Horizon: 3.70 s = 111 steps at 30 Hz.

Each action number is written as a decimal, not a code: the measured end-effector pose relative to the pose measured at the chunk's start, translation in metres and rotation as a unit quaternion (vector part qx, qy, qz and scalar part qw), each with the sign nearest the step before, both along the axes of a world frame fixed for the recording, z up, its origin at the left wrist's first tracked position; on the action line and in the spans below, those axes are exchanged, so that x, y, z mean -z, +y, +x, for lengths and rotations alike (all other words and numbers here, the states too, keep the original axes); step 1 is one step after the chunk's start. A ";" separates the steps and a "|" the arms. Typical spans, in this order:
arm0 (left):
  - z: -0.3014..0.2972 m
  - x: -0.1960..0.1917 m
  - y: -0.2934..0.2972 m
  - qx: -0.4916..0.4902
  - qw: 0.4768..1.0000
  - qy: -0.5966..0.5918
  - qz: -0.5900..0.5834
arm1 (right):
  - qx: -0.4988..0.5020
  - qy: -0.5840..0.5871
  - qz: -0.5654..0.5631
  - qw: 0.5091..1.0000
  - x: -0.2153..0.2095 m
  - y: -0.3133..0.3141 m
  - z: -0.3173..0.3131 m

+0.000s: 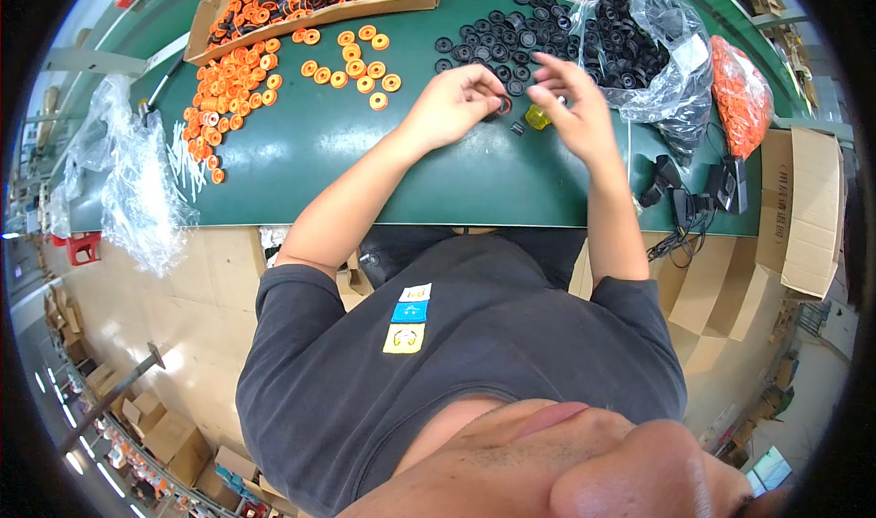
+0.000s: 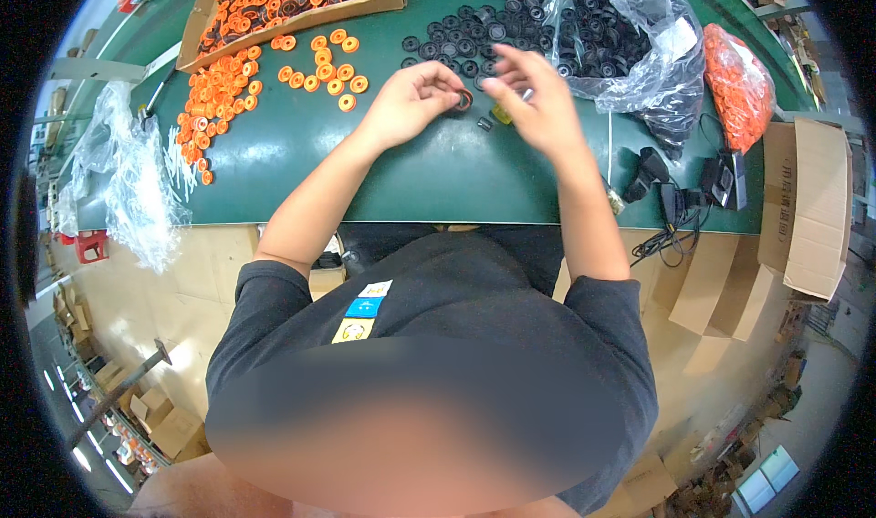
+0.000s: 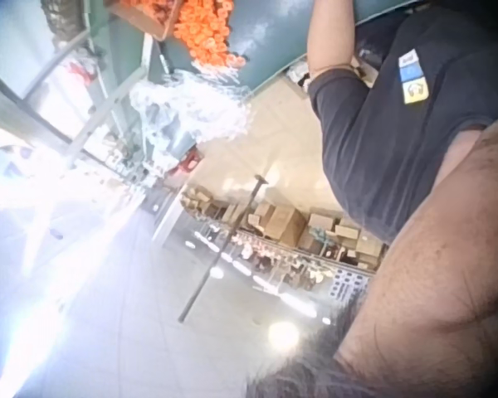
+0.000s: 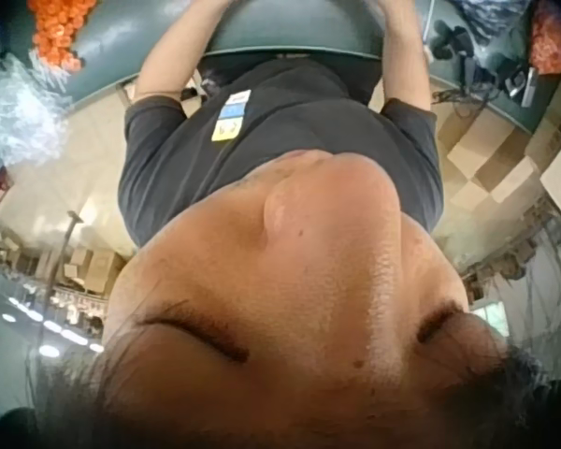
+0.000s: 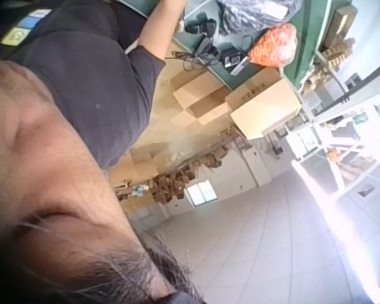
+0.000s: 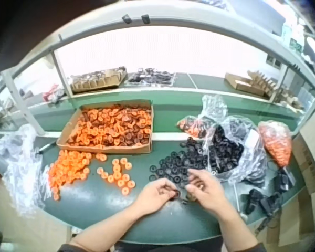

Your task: The person assembles circular components by joining orange rings with black caps by hand, tapping them together with a small hammer, and placing the assembled pieces into a cardboard box.

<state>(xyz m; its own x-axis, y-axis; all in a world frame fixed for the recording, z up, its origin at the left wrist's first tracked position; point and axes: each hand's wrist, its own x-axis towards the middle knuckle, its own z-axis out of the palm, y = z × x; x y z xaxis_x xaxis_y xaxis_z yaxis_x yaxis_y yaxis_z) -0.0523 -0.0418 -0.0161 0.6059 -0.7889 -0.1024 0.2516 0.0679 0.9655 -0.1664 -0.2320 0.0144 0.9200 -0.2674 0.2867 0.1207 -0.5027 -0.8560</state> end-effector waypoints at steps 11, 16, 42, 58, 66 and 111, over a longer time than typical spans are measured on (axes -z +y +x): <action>-0.004 -0.005 0.005 0.073 0.850 -0.508 0.120 | 0.015 0.291 -0.263 0.920 -0.003 -0.041 -0.061; 0.010 0.004 0.003 -0.036 0.850 -0.518 0.084 | -0.089 0.357 -0.102 0.924 -0.009 -0.053 -0.059; 0.018 0.006 0.008 -0.076 0.850 -0.510 0.108 | -0.054 0.234 -0.260 0.935 -0.049 0.029 -0.077; 0.017 0.003 0.007 -0.067 0.862 -0.485 0.132 | -0.065 0.202 -0.265 0.940 -0.025 0.037 -0.078; 0.019 0.005 0.007 -0.071 0.860 -0.487 0.132 | -0.019 0.200 -0.212 0.956 -0.048 0.036 -0.075; 0.013 -0.004 0.012 0.065 0.791 -0.603 0.078 | 0.068 0.261 0.134 0.954 -0.006 0.026 -0.101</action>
<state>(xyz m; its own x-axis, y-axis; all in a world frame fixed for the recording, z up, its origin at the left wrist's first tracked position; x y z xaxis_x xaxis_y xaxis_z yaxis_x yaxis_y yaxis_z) -0.0389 -0.0293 -0.0117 0.2517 -0.8878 0.3853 -0.8644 -0.0271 0.5021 -0.2673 -0.2064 0.0204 0.8698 -0.3946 -0.2961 -0.4079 -0.2374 -0.8816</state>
